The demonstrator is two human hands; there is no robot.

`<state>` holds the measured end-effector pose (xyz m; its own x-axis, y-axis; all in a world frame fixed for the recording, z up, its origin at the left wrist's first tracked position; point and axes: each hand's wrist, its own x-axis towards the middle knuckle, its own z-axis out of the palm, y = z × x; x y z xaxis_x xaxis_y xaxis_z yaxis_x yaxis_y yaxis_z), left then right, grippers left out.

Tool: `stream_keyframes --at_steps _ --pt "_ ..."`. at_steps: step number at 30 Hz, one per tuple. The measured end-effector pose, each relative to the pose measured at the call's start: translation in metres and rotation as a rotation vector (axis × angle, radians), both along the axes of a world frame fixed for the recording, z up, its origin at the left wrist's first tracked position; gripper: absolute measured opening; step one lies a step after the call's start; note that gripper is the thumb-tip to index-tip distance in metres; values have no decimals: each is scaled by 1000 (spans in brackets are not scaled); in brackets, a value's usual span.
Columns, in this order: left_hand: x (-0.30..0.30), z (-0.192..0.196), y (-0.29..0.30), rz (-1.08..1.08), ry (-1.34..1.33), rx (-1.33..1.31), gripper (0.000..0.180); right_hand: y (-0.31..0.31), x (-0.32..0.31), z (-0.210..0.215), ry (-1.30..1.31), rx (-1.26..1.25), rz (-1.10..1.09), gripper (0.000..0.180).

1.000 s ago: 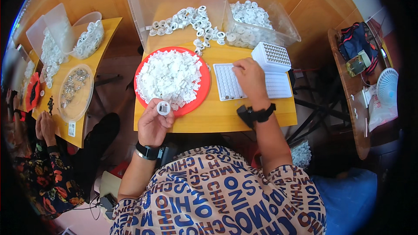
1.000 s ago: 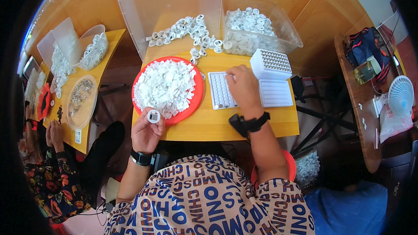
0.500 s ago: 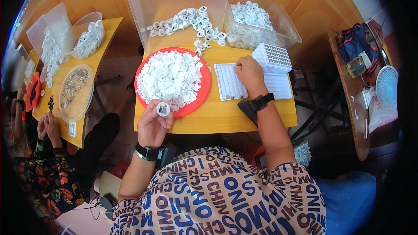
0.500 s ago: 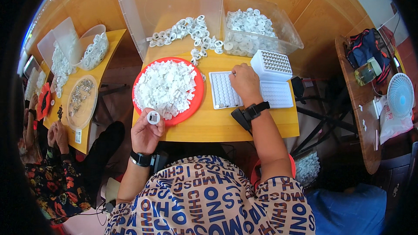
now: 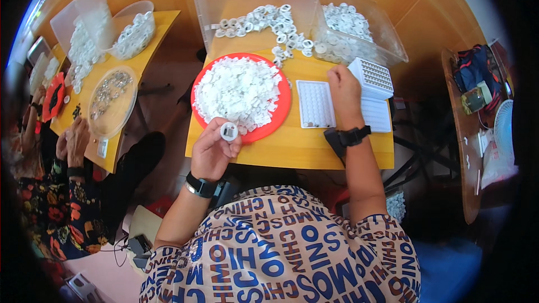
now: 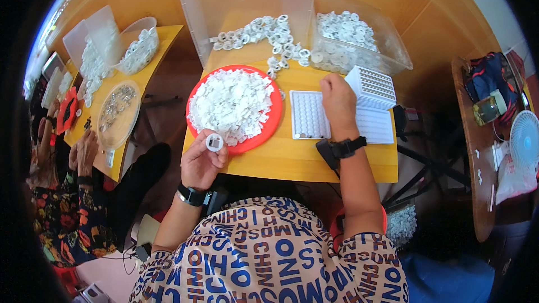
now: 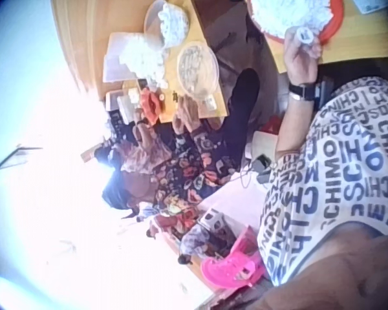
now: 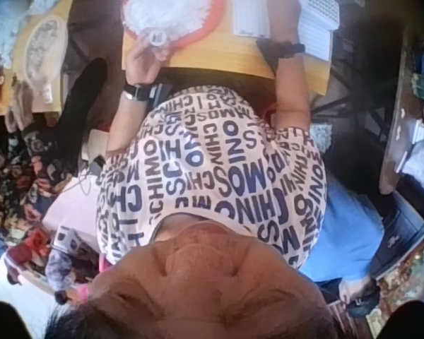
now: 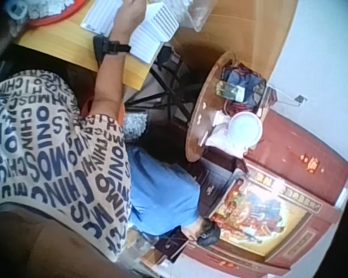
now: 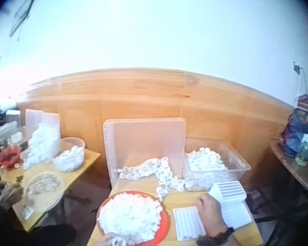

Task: Assembling and inspecting small white plastic rings and components on a workspace desk.

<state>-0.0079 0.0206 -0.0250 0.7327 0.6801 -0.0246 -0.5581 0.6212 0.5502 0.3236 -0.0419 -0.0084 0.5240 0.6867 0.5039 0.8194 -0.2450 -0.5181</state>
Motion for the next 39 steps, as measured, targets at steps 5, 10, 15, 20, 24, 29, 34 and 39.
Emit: stream_keyframes --at_steps 5,10,15,20,24,29,34,39 --pt "1 -2 -1 -6 -5 0 22 -6 -21 22 594 92 253 8" --pt "0 -4 -1 -22 -32 -7 19 -5 -73 39 992 47 576 7" --pt "-2 -1 -2 -6 4 59 19 -3 -132 41 968 -4 697 8" --pt "-3 3 -4 22 43 89 17 -5 -168 51 743 -24 748 6" --pt "-3 13 -9 33 111 52 16 -5 -178 48 495 -26 765 5" --pt "-2 8 -12 73 186 93 13 -4 -182 45 200 3 746 6" --pt "-1 17 -17 136 324 147 10 -5 -186 48 70 -23 749 8" --pt "2 20 -20 161 423 225 10 -5 -187 45 21 -34 793 9"
